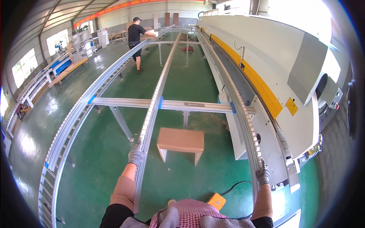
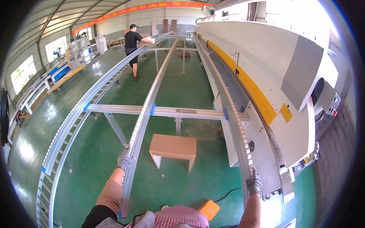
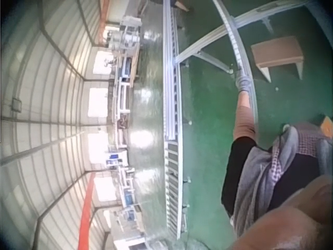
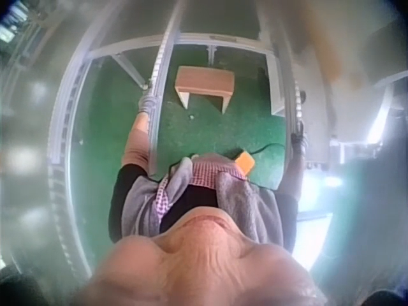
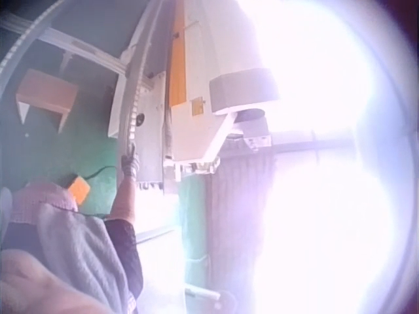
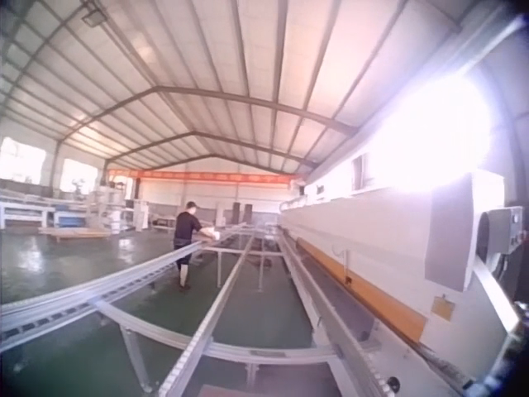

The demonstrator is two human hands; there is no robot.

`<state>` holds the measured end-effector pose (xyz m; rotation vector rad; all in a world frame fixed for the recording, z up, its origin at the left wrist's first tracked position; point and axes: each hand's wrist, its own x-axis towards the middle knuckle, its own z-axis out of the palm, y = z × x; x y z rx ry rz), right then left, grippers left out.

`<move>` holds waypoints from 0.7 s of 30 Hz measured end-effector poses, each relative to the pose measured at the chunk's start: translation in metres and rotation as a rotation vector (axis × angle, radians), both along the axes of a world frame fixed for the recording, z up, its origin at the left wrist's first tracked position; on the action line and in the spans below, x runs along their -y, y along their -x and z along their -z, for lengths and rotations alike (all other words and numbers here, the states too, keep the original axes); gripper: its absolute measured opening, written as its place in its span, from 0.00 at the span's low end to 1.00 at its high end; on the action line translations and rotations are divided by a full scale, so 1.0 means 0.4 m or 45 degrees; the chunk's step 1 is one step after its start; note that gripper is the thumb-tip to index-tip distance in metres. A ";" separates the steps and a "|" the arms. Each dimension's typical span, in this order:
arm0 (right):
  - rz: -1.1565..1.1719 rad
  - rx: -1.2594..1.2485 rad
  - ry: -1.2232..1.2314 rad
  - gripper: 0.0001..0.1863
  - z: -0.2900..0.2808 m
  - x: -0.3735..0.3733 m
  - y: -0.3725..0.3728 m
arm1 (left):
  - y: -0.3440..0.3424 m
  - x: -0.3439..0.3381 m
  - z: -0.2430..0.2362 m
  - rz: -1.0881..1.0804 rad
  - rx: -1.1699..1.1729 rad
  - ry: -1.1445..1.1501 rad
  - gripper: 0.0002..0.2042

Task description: The person feeds boards into a machine, walks along the conveyor system to where another person is stacking processed items, and handles small wooden panels on a work table.

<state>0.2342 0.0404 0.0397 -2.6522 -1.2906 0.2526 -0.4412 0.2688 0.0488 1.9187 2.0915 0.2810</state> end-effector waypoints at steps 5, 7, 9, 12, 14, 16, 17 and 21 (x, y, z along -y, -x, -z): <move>-0.070 -0.064 -0.158 0.47 0.005 -0.021 -0.007 | 0.029 0.015 0.039 -0.092 -0.028 -0.088 0.44; -0.059 -0.059 -0.177 0.47 0.019 -0.015 -0.025 | -0.002 0.009 0.027 -0.108 -0.037 -0.054 0.45; -0.064 -0.054 -0.196 0.46 0.010 -0.014 -0.025 | -0.016 0.016 0.025 -0.185 0.000 -0.073 0.46; -0.018 -0.064 -0.163 0.45 -0.011 -0.023 -0.011 | -0.031 0.027 -0.006 -0.308 -0.007 0.030 0.46; -0.071 -0.046 -0.201 0.44 -0.010 -0.027 -0.012 | -0.009 0.020 0.038 -0.273 -0.017 -0.106 0.44; -0.071 -0.048 -0.223 0.44 -0.011 -0.021 -0.013 | -0.016 0.020 0.035 -0.281 0.024 -0.113 0.42; -0.072 -0.048 -0.218 0.44 -0.011 -0.019 -0.011 | -0.015 0.021 0.037 -0.280 0.023 -0.112 0.42; -0.070 -0.075 -0.202 0.45 -0.005 -0.015 -0.018 | -0.012 0.027 0.042 -0.253 0.006 -0.151 0.40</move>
